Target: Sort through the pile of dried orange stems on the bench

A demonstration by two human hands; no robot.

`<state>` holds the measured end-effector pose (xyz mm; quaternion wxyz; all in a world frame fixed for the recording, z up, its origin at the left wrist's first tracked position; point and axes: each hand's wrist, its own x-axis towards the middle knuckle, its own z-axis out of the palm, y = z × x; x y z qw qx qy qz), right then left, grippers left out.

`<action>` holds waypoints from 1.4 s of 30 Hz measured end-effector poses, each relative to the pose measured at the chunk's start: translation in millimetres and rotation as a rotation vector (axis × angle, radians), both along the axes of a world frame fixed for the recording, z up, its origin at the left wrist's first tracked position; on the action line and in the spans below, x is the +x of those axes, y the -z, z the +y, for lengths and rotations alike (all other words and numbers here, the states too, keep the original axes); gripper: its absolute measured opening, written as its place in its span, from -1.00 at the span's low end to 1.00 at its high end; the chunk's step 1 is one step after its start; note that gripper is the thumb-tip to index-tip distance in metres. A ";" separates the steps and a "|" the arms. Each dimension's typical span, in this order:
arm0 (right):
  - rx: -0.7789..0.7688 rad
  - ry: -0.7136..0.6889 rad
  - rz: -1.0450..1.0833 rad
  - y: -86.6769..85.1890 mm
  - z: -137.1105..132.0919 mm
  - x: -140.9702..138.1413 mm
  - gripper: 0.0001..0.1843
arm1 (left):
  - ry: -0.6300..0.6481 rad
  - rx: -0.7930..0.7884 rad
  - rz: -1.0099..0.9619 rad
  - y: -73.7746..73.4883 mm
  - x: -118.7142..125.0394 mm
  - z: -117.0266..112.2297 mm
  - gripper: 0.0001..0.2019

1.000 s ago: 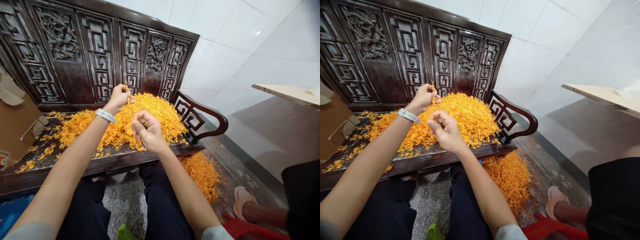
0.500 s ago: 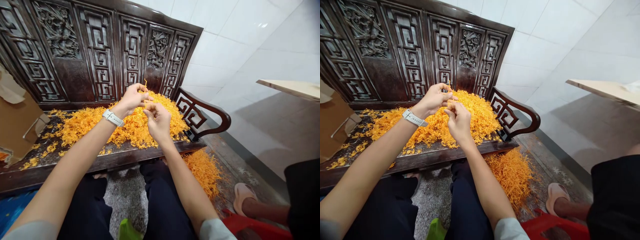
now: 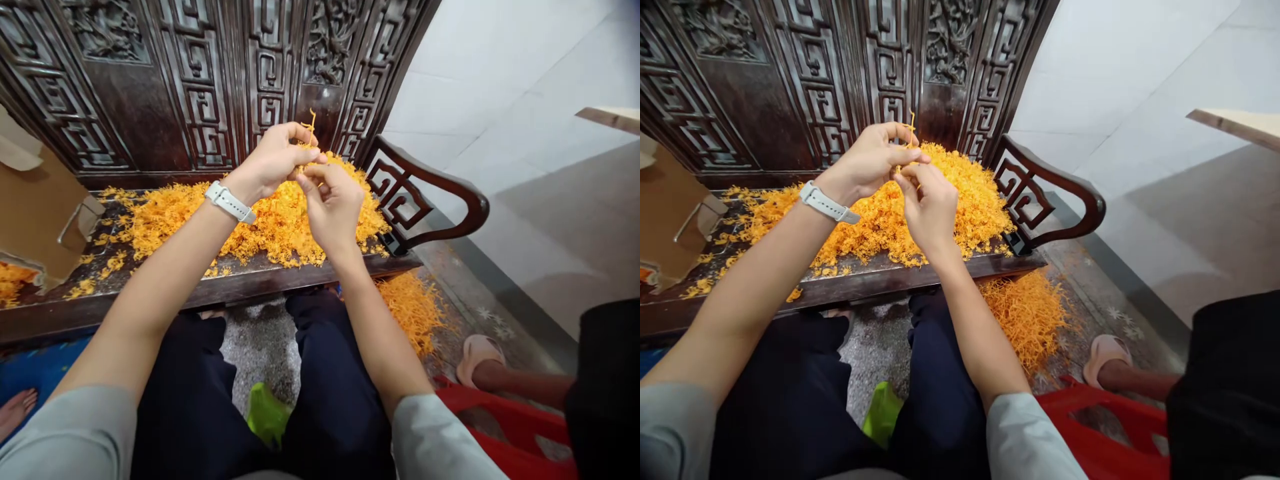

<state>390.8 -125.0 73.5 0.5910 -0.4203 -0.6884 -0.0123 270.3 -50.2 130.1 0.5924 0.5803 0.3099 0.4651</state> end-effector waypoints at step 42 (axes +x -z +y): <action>0.023 -0.095 0.100 -29.9 -48.6 16.6 -0.77 | 0.007 -0.036 -0.348 -40.1 16.7 -11.9 -0.94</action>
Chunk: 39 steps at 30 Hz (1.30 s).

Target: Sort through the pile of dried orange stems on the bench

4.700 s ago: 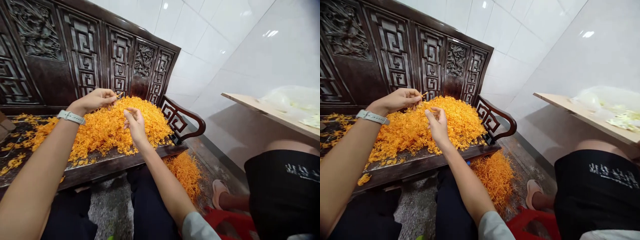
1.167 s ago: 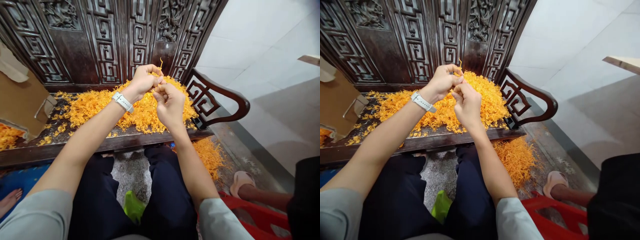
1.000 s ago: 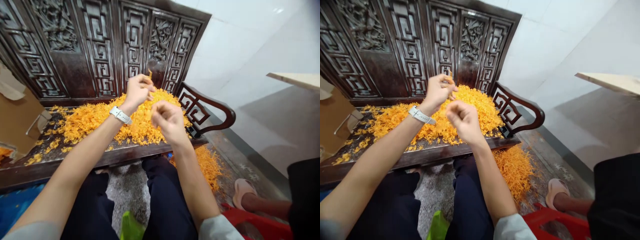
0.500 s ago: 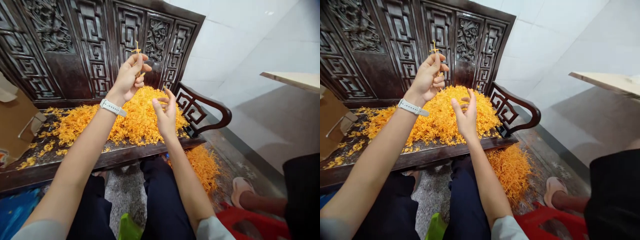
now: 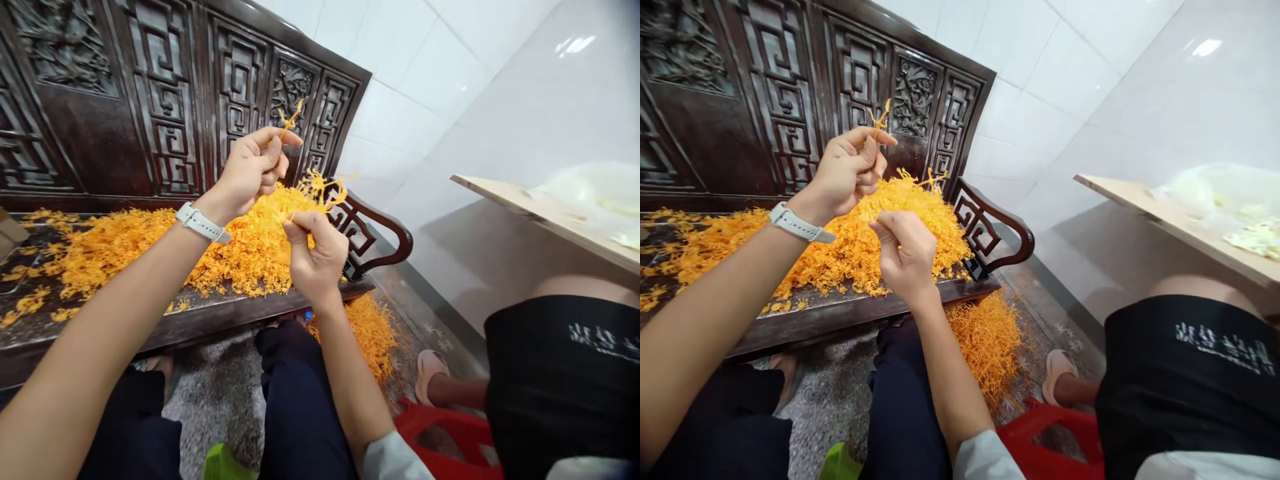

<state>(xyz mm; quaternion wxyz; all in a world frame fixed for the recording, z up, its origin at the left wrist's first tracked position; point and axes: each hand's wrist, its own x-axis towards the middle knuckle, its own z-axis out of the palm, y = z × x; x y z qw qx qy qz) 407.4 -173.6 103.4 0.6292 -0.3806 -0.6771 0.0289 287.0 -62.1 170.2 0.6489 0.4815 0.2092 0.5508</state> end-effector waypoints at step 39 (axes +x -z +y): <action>-0.488 -0.002 0.575 114.7 23.5 -94.4 -0.63 | -0.398 -0.144 -0.090 54.5 -119.3 82.2 -0.70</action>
